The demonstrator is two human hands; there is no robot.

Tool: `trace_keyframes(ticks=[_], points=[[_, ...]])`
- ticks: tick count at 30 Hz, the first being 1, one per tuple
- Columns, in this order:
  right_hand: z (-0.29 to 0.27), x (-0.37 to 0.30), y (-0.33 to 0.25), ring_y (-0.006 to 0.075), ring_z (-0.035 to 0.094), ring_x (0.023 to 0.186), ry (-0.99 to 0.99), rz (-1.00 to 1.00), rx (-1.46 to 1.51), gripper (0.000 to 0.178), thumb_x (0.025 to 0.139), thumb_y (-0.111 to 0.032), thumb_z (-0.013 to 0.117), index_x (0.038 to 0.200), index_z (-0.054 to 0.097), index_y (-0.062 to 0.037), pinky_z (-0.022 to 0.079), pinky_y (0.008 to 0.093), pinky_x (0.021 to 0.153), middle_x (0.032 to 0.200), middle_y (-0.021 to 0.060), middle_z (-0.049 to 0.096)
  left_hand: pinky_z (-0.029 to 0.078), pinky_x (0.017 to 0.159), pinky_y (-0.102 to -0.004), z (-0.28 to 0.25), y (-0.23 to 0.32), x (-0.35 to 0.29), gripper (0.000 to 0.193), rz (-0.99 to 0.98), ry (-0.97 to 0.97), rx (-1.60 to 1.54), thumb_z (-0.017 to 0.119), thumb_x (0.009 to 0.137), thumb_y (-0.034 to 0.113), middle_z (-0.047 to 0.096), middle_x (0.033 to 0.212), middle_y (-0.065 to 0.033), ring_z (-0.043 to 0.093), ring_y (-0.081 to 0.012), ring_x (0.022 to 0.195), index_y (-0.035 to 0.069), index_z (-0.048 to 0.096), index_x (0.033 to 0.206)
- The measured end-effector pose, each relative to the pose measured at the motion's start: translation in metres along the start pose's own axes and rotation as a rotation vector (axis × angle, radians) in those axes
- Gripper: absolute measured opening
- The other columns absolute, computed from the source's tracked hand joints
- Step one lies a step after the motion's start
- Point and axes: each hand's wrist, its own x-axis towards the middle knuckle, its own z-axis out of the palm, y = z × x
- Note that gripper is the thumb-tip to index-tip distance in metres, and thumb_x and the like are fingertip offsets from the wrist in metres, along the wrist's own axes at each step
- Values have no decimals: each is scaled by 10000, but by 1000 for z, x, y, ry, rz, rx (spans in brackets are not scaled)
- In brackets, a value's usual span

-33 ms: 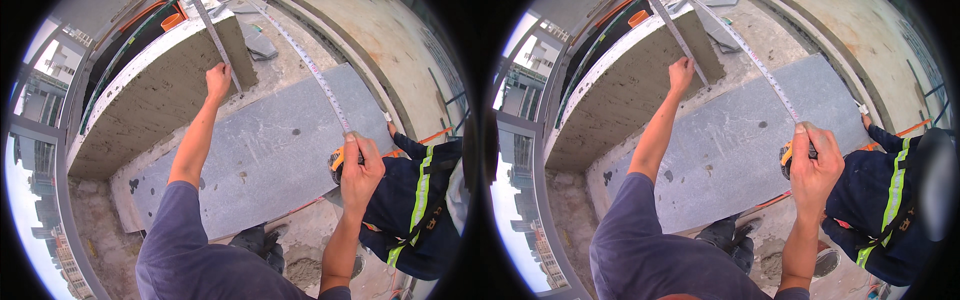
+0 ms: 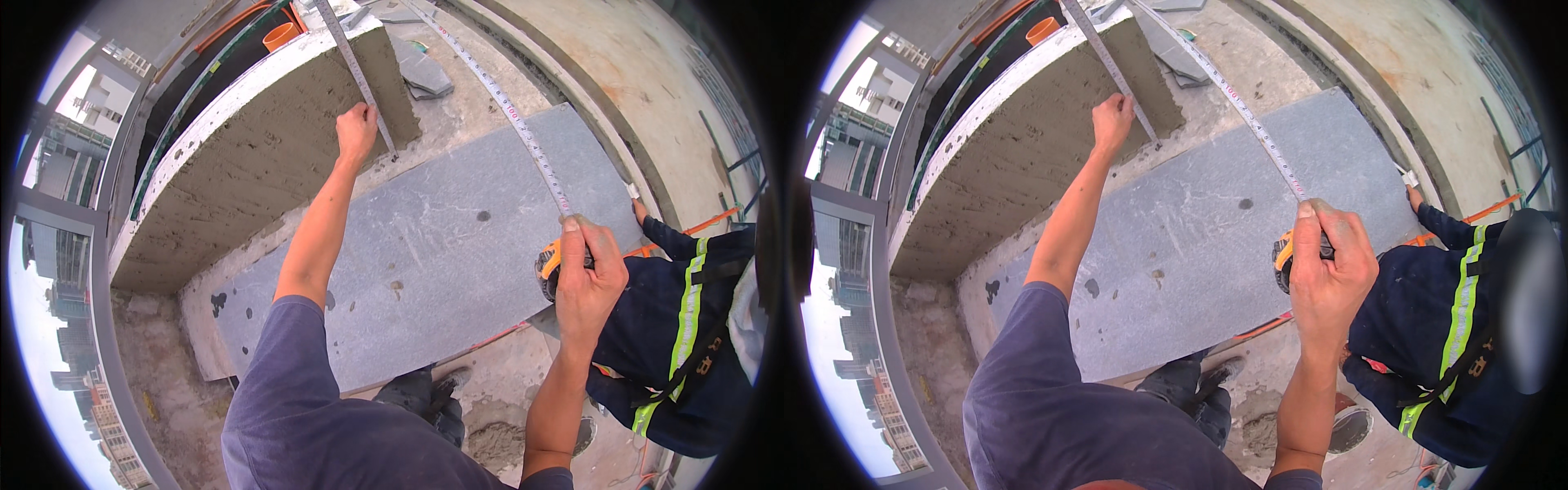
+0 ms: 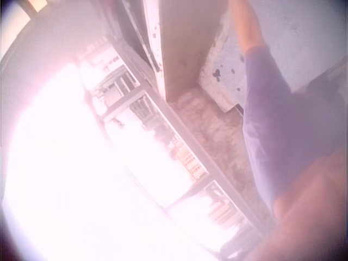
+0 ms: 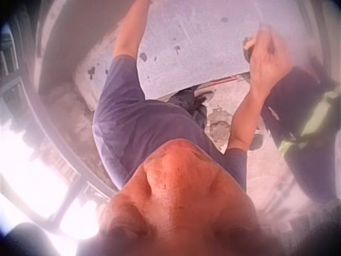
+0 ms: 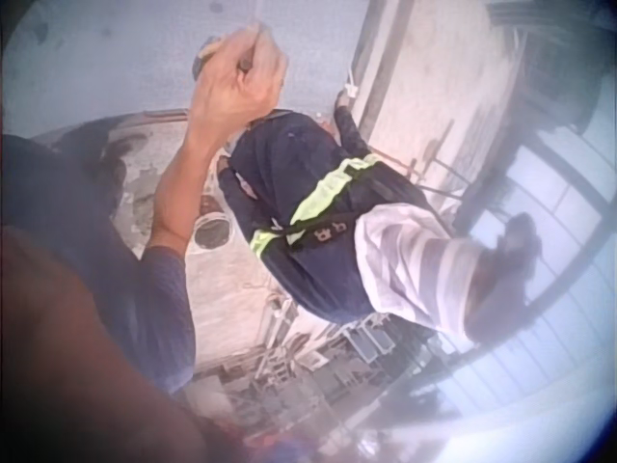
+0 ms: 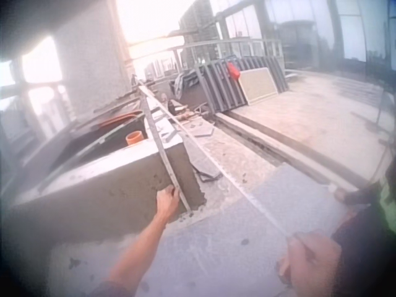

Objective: The person measures a concrete ledge with a tape measure, then scoops wet cement from a bucket and spreads it evenly across the ledge using a trowel. Another worker assists by holding the ledge steady during application.

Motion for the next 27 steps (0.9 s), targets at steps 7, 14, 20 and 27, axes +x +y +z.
trace_keyframes(ticks=[7,14,20,27], points=[[1,-2,3,146,638,728,-4,-21,-32,121,969,-55,742,1031,759,47,497,302,669,846,102,687,561,715,-522,1,0,4,300,-7,-4,13,703,966,258,696,793,-276,706,-484,782,-28,716,878],[1,-7,-1,144,640,727,-5,-4,-23,125,971,-63,742,1035,764,43,498,304,666,842,100,688,565,709,-522,2,0,4,294,-21,-9,-3,703,970,253,696,790,-276,706,-484,776,-29,720,886],[3,-6,-4,162,655,723,-3,-8,-37,129,968,-69,743,1033,765,40,504,314,667,849,109,698,564,715,-534,2,-4,6,295,16,-5,29,697,974,246,694,798,-283,703,-493,791,-31,708,873],[5,-10,-9,129,625,748,-4,-7,-30,129,988,-67,727,1025,748,55,487,290,688,849,90,682,579,681,-412,4,-12,5,343,58,15,60,670,1001,282,723,688,-193,761,-320,668,-38,730,894]])
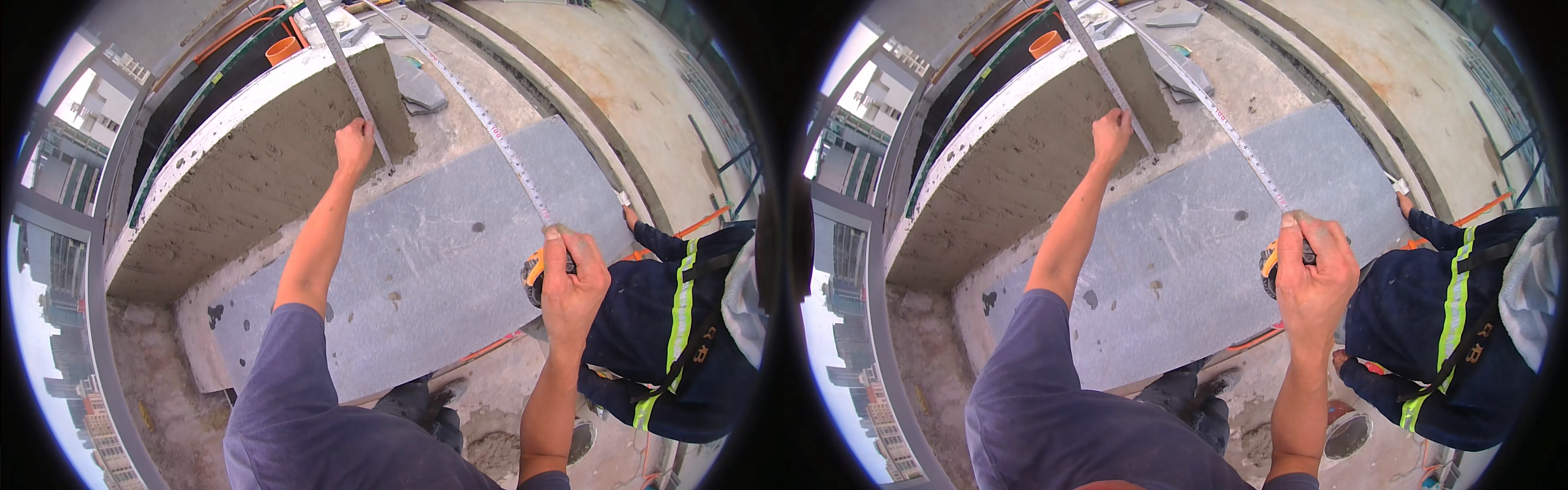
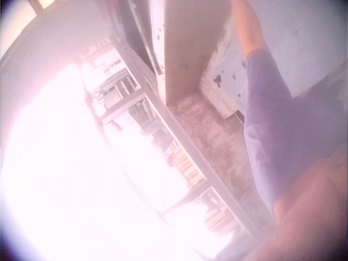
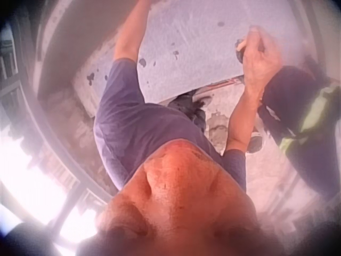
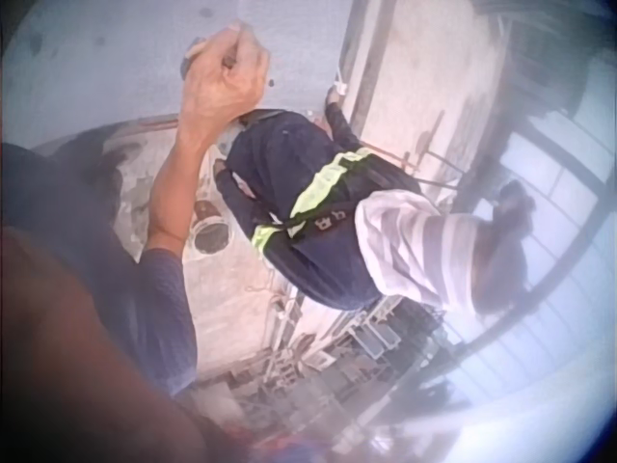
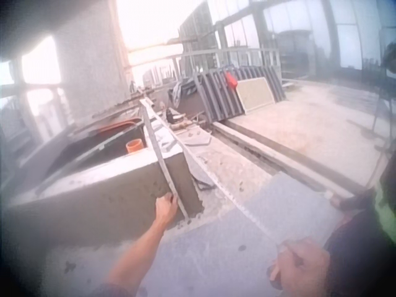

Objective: The person measures a concrete ledge with a tape measure, then scoops wet cement from a bucket and spreads it evenly across the ledge using a trowel. Another worker assists by holding the ledge steady during application.

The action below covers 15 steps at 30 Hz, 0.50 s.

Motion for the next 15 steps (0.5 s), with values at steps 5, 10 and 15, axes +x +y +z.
trace_keyframes(ticks=[5,10,15], points=[[0,-1,-3,107,613,760,-13,30,26,136,1001,-66,718,1029,744,65,482,279,696,848,78,676,578,677,-412,-2,1,1,342,-8,-24,5,677,1003,285,721,685,-194,764,-323,668,-37,727,900],[-1,-1,-5,110,621,763,-12,17,13,145,1006,-72,714,1037,748,65,482,279,698,851,80,681,579,675,-418,-2,2,0,340,-25,-17,-14,680,1003,283,720,686,-198,766,-326,672,-38,726,901],[1,-1,-4,142,640,740,6,7,5,137,977,-74,736,1035,767,46,496,304,680,853,103,701,580,681,-424,-1,0,1,335,-8,-16,9,677,1000,279,722,690,-199,766,-332,681,-35,730,898]])
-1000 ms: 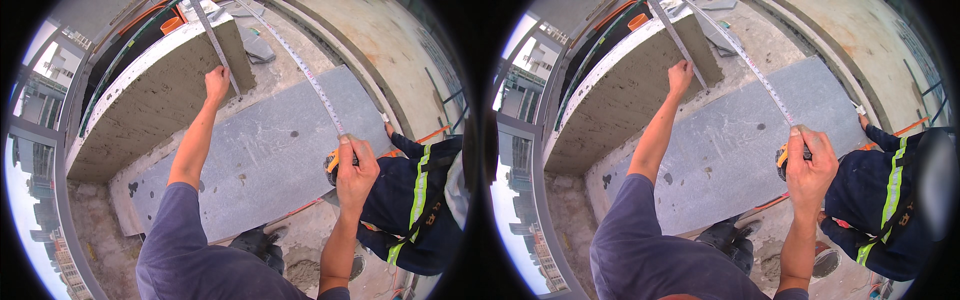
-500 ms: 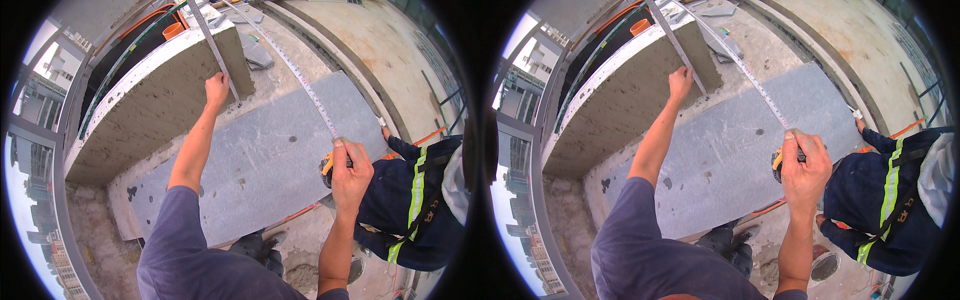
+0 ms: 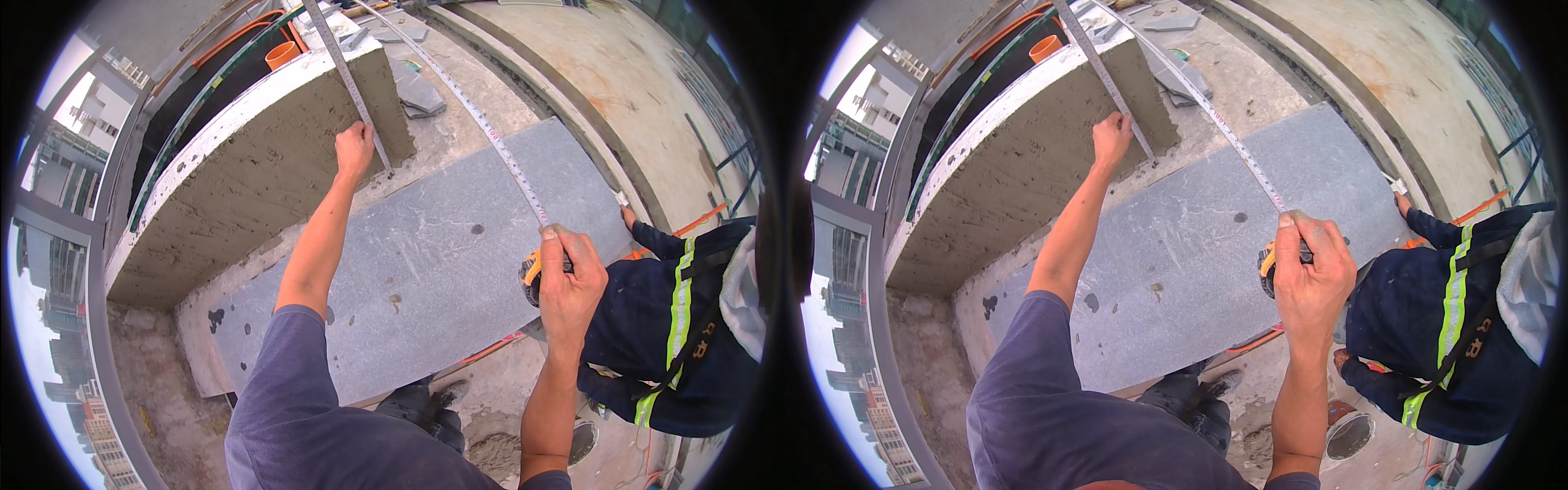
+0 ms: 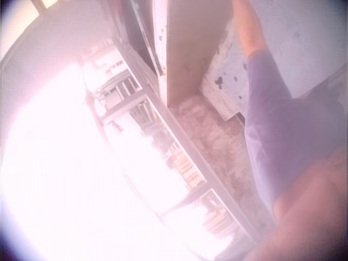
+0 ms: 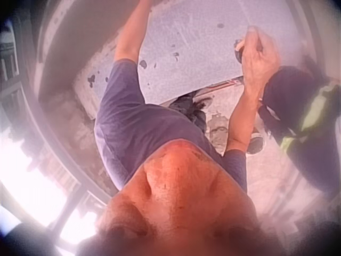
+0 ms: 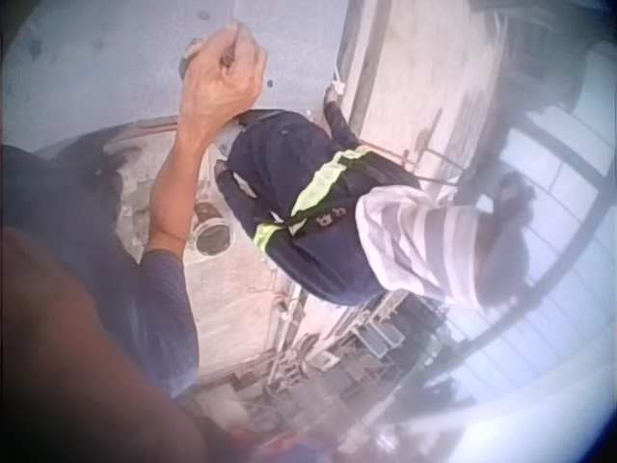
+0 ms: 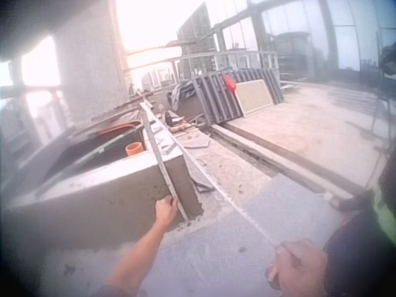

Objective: The person measures a concrete ledge with a tape measure, then scoops wet cement from a bucket and spreads it evenly across the ledge using a trowel. Another worker assists by holding the ledge steady during application.

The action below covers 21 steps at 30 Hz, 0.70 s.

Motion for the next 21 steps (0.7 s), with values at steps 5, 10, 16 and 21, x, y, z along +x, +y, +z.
trace_keyframes(ticks=[5,10,16,21], points=[[-1,1,-2,170,648,716,12,-7,-9,131,957,-71,745,1033,775,32,500,321,665,847,116,703,551,690,-547,-1,6,-1,284,22,16,-66,702,971,220,683,782,-283,690,-500,780,-32,676,841],[0,1,-4,177,645,708,7,17,4,131,954,-71,742,1036,775,27,499,328,660,848,121,700,566,681,-481,1,0,0,306,44,13,-11,686,992,259,709,721,-218,731,-406,710,-22,707,873],[0,-1,-5,166,663,722,13,6,1,139,959,-75,737,1040,782,28,504,321,660,860,119,711,579,673,-434,4,-5,2,323,37,10,15,682,1003,279,718,679,-187,759,-332,662,-20,724,890],[-1,-1,-5,156,668,731,4,7,3,141,963,-76,738,1040,783,33,504,314,657,867,115,717,585,671,-417,5,-2,1,321,24,11,-12,680,1006,273,720,672,-180,767,-312,660,-25,724,895]])
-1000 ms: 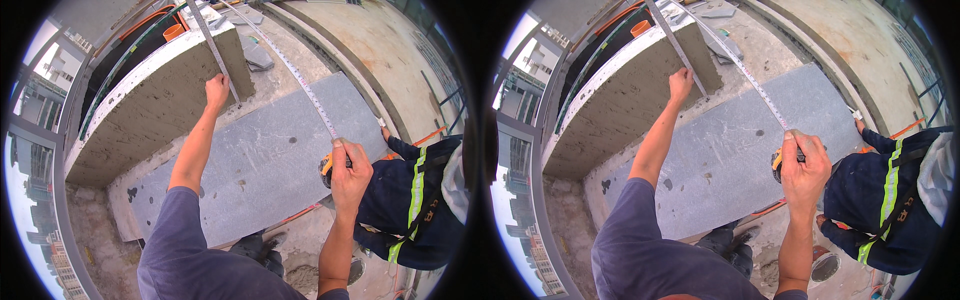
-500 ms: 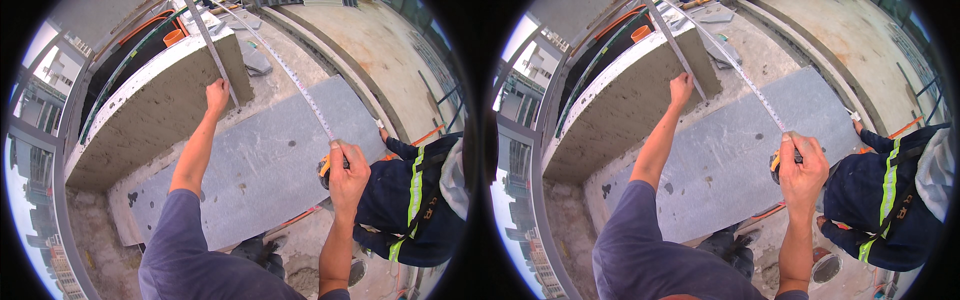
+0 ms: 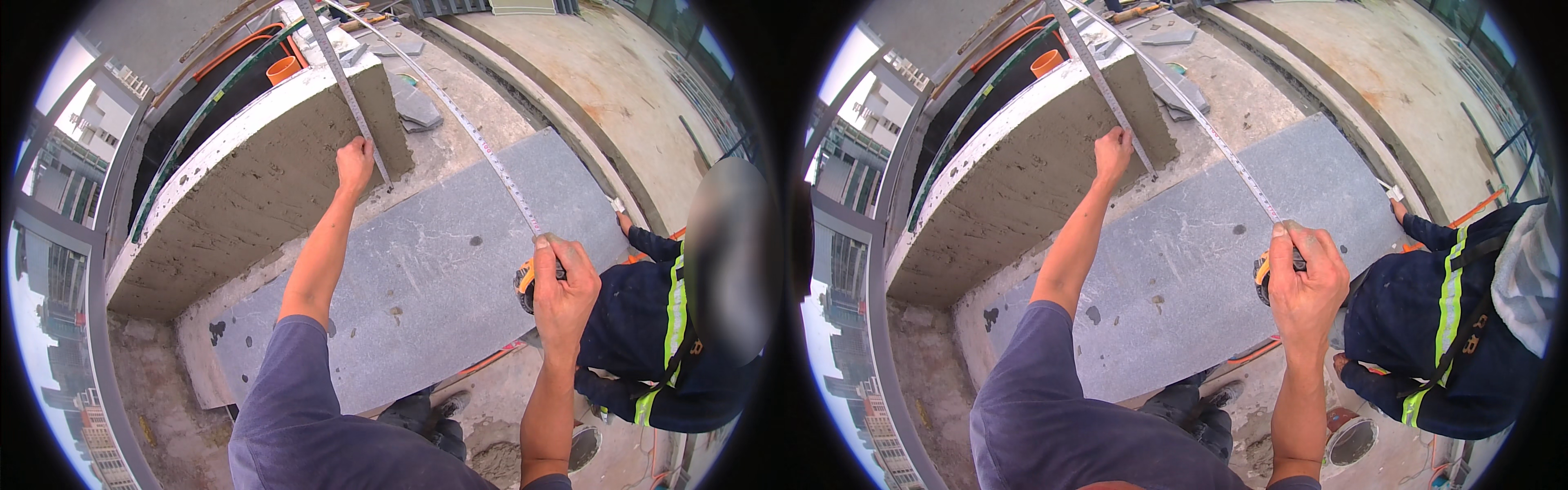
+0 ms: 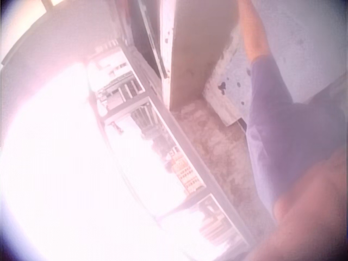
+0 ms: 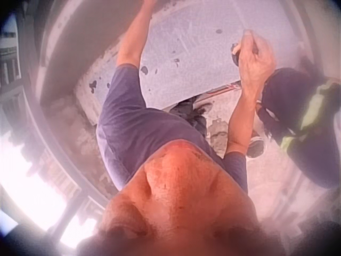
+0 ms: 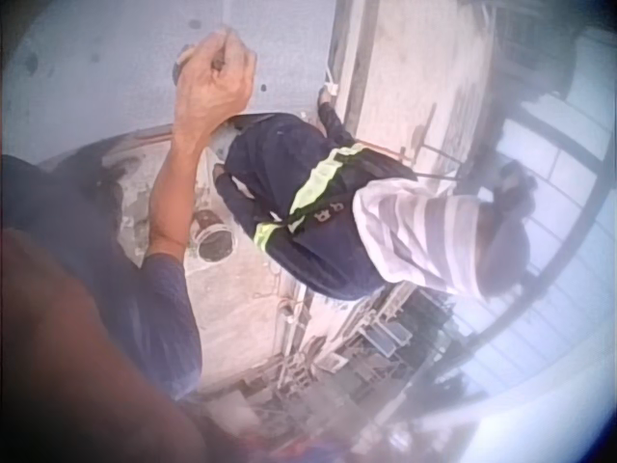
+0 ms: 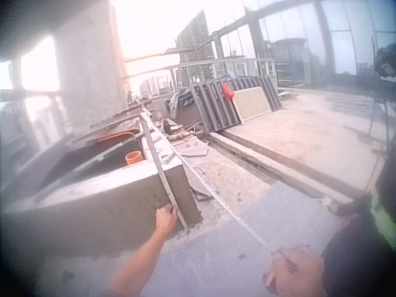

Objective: The person measures a concrete ledge with a tape measure, then scoops wet cement from a bucket and spreads it evenly across the ledge using a trowel. Another worker assists by holding the ledge steady during application.

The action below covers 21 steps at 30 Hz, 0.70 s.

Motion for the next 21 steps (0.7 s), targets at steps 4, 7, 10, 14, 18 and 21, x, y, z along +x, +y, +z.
trace_keyframes(ticks=[4,7,10,14,18,21], points=[[1,0,-1,154,666,728,-2,-6,-2,138,963,-71,736,1040,781,34,501,311,651,867,116,717,586,671,-415,-1,0,0,323,-11,-7,-8,680,1008,273,720,671,-179,767,-307,655,-28,722,896],[2,-2,-1,154,664,727,-16,4,-13,133,963,-67,733,1033,778,36,501,312,650,867,118,714,585,672,-417,-1,-3,0,323,-18,-12,-6,680,1009,273,718,670,-178,767,-300,657,-27,723,898],[3,-1,-3,155,658,720,-6,-16,-23,133,964,-65,732,1035,773,39,500,315,648,861,121,707,585,678,-420,-1,1,1,312,-28,-21,-13,684,1004,270,717,674,-179,763,-304,658,-22,726,902],[4,-3,-3,156,642,729,10,-18,18,136,966,-64,736,1047,765,41,494,308,659,862,121,697,580,683,-429,-4,0,3,293,11,18,-20,689,995,265,717,682,-182,755,-330,668,-11,731,907],[-18,-23,6,132,613,760,-67,62,69,123,973,-54,730,1039,751,47,474,282,678,861,96,668,579,773,-499,-31,27,-13,206,-70,-138,-92,683,979,200,728,869,-260,734,-456,858,-2,727,974],[-66,-54,33,88,572,805,-98,219,251,177,1008,-95,676,1027,733,71,442,251,710,886,24,621,570,765,-449,-88,85,-36,165,-38,-94,-166,656,999,147,740,892,-214,716,-422,803,-9,700,1025]])
